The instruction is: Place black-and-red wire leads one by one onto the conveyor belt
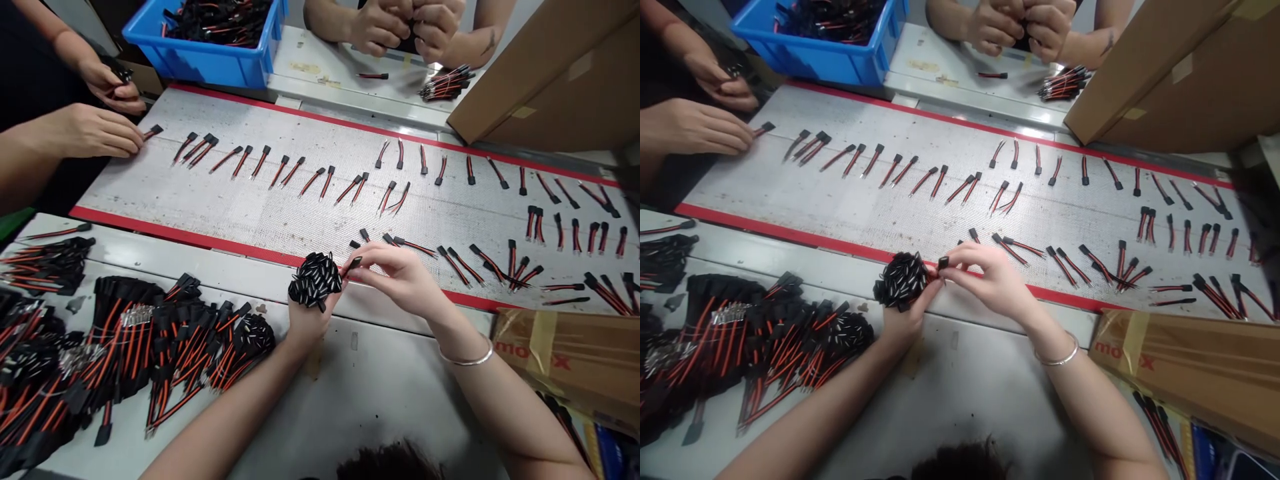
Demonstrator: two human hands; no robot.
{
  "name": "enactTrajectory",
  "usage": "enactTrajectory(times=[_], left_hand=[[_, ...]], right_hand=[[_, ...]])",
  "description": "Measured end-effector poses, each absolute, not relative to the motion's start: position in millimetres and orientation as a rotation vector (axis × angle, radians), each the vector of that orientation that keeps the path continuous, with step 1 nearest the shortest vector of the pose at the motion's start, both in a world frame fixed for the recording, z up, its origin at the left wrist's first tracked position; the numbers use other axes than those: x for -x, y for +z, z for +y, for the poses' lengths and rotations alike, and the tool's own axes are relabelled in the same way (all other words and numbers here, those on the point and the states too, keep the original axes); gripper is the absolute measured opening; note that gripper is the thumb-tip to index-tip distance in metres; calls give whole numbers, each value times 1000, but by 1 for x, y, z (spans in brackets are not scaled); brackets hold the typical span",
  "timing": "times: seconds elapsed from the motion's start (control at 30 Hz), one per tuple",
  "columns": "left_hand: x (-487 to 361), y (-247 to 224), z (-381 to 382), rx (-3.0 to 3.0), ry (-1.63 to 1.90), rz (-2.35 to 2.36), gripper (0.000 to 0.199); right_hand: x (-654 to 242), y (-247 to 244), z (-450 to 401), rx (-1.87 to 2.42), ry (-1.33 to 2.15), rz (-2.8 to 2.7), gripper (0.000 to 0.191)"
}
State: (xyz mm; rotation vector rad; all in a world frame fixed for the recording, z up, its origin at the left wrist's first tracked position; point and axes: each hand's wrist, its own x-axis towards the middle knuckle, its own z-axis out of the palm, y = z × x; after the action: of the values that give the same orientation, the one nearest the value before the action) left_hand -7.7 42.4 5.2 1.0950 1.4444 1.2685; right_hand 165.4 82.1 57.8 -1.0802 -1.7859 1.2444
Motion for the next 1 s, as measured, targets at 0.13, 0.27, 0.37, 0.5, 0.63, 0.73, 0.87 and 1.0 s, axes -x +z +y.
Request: enactTrajectory(times=[0.13, 0.27, 0.37, 0.5, 0.63, 0.73, 0.87, 1.0], left_hand=[[1, 8, 44, -1152, 1226, 1379, 8], [0, 0, 44, -1470, 1168, 1357, 17], [1, -2, 43, -1715, 1161, 1300, 23], [2, 6, 39, -1470, 1182, 1286, 5], [2, 20, 40, -1118, 1078, 1278, 27], [3, 23, 43, -922, 1138, 1184, 32], [5, 16, 44, -810, 1207, 1112, 26], [5, 10, 41, -858, 1216, 1170, 20]], right_hand=[[-172, 57, 86, 1211, 1236, -1510, 17], [-189, 51, 97, 1488, 922, -1473, 18], [-197, 39, 104, 1651, 754, -1608, 17], [-195, 22, 108, 1669, 634, -1725, 17], [-197, 15, 111, 1701, 513, -1674, 18], [-202, 14, 114, 1764, 441, -1625, 15], [-205, 23, 113, 1772, 372, -1654, 12], [-197, 44, 103, 1572, 882, -1559, 13]])
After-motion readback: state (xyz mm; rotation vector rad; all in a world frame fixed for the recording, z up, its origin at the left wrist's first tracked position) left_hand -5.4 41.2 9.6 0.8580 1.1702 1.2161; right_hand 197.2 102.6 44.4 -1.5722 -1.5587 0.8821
